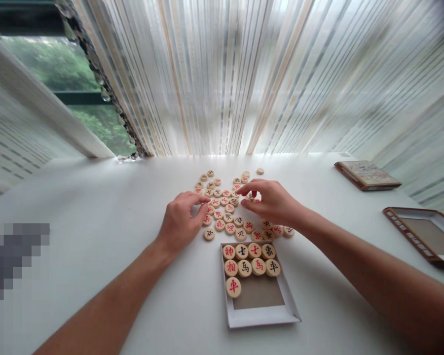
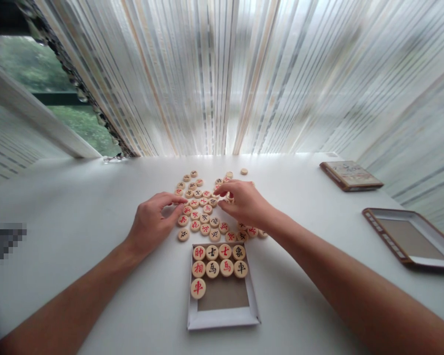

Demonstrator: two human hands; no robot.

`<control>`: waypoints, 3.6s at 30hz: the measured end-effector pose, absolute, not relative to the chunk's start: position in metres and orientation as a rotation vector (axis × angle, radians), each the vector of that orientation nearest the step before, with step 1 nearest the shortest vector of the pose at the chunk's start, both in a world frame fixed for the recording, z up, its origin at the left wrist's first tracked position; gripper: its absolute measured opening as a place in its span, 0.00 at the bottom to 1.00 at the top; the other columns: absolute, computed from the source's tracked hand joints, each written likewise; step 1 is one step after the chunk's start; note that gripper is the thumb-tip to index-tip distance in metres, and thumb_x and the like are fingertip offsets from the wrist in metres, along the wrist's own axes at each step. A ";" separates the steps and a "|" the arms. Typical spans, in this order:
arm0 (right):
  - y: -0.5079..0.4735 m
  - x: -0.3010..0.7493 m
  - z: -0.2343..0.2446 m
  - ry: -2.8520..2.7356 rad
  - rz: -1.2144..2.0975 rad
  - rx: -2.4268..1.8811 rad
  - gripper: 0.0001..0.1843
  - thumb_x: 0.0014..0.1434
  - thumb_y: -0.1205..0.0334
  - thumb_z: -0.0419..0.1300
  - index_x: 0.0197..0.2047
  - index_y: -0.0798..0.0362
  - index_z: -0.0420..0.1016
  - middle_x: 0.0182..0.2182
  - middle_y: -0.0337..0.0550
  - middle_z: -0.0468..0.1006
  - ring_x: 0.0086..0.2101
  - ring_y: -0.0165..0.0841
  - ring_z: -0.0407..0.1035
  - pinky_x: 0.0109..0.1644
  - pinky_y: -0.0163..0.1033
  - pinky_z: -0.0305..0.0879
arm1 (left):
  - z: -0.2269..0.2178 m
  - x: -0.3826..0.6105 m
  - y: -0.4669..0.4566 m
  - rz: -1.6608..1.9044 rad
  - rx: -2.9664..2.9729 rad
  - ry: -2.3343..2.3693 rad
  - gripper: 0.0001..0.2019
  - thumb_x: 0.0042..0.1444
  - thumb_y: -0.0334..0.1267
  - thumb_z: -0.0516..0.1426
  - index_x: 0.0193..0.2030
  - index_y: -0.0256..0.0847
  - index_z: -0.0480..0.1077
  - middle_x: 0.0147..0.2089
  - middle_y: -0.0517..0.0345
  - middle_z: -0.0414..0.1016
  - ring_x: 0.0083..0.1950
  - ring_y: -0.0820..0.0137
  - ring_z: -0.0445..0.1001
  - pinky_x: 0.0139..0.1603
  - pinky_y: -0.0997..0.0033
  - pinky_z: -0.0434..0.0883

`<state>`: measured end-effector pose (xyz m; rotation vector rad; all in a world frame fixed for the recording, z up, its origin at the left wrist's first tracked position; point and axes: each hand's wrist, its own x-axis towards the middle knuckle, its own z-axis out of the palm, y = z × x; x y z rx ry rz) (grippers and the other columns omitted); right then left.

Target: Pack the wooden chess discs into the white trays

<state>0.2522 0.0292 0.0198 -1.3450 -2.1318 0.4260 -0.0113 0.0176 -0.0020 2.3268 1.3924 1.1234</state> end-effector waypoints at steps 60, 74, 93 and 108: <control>-0.069 0.240 0.022 -1.653 0.795 -0.910 0.12 0.65 0.66 0.71 0.48 0.40 0.91 0.39 0.45 0.88 0.36 0.38 0.82 0.38 0.41 0.81 | 0.024 0.030 -0.049 1.164 1.862 0.932 0.05 0.62 0.38 0.69 0.42 0.42 0.87 0.38 0.53 0.90 0.36 0.65 0.85 0.38 0.68 0.81; -0.067 0.240 0.019 -1.514 1.031 -0.904 0.08 0.66 0.57 0.73 0.47 0.44 0.91 0.37 0.46 0.88 0.36 0.36 0.82 0.37 0.39 0.81 | 0.027 0.032 -0.050 1.066 1.581 0.887 0.07 0.62 0.36 0.68 0.44 0.41 0.88 0.41 0.50 0.90 0.42 0.61 0.88 0.44 0.66 0.85; -0.068 0.238 0.019 -1.353 1.251 -0.897 0.17 0.56 0.65 0.79 0.49 0.44 0.91 0.35 0.44 0.90 0.32 0.34 0.84 0.34 0.31 0.83 | 0.023 0.033 -0.049 0.973 1.174 0.747 0.12 0.56 0.31 0.73 0.48 0.39 0.86 0.33 0.54 0.89 0.33 0.67 0.88 0.38 0.77 0.86; -0.070 0.238 0.027 -1.192 1.565 -0.917 0.13 0.52 0.63 0.82 0.42 0.47 0.92 0.31 0.43 0.88 0.32 0.29 0.81 0.36 0.25 0.77 | 0.025 0.030 -0.054 1.226 2.035 0.743 0.12 0.56 0.24 0.72 0.46 0.36 0.86 0.39 0.55 0.89 0.37 0.72 0.86 0.42 0.80 0.82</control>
